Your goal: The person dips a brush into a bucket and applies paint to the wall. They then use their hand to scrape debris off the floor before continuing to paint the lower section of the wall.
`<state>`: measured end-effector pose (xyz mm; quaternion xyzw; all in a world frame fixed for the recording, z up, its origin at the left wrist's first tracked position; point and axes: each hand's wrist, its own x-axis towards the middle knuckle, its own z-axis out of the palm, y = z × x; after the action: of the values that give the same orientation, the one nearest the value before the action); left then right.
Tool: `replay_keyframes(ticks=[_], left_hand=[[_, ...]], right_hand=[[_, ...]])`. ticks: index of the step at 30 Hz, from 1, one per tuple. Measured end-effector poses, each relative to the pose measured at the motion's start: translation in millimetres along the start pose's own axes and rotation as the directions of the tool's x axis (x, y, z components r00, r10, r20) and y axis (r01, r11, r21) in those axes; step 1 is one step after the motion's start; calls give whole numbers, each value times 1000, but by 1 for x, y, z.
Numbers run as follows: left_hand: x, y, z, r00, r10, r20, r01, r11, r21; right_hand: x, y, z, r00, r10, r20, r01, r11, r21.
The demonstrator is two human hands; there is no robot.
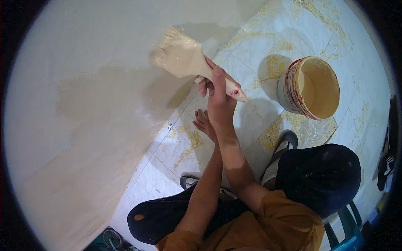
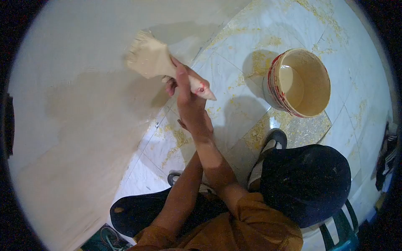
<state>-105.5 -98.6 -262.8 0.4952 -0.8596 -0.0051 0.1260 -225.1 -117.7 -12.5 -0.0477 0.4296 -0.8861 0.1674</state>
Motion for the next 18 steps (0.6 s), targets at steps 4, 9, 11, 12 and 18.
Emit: replay_keyframes(ticks=[4, 9, 11, 12, 18], left_hand=[[6, 14, -26, 999, -34, 29, 33, 998, 45], [10, 16, -33, 998, -40, 47, 38, 998, 40], [12, 22, -38, 999, -38, 35, 38, 999, -6], [12, 24, -41, 999, -43, 16, 43, 999, -22], [12, 23, -45, 999, -40, -1, 39, 997, -67]], right_hand=[[6, 52, -33, 998, 44, -36, -47, 996, -78], [6, 97, -73, 991, 67, -114, -87, 980, -177], [9, 108, -88, 990, 53, -130, -80, 976, -205], [11, 113, -93, 983, 35, -182, -81, 964, -254], [10, 98, -80, 959, -23, -281, -82, 931, -357]])
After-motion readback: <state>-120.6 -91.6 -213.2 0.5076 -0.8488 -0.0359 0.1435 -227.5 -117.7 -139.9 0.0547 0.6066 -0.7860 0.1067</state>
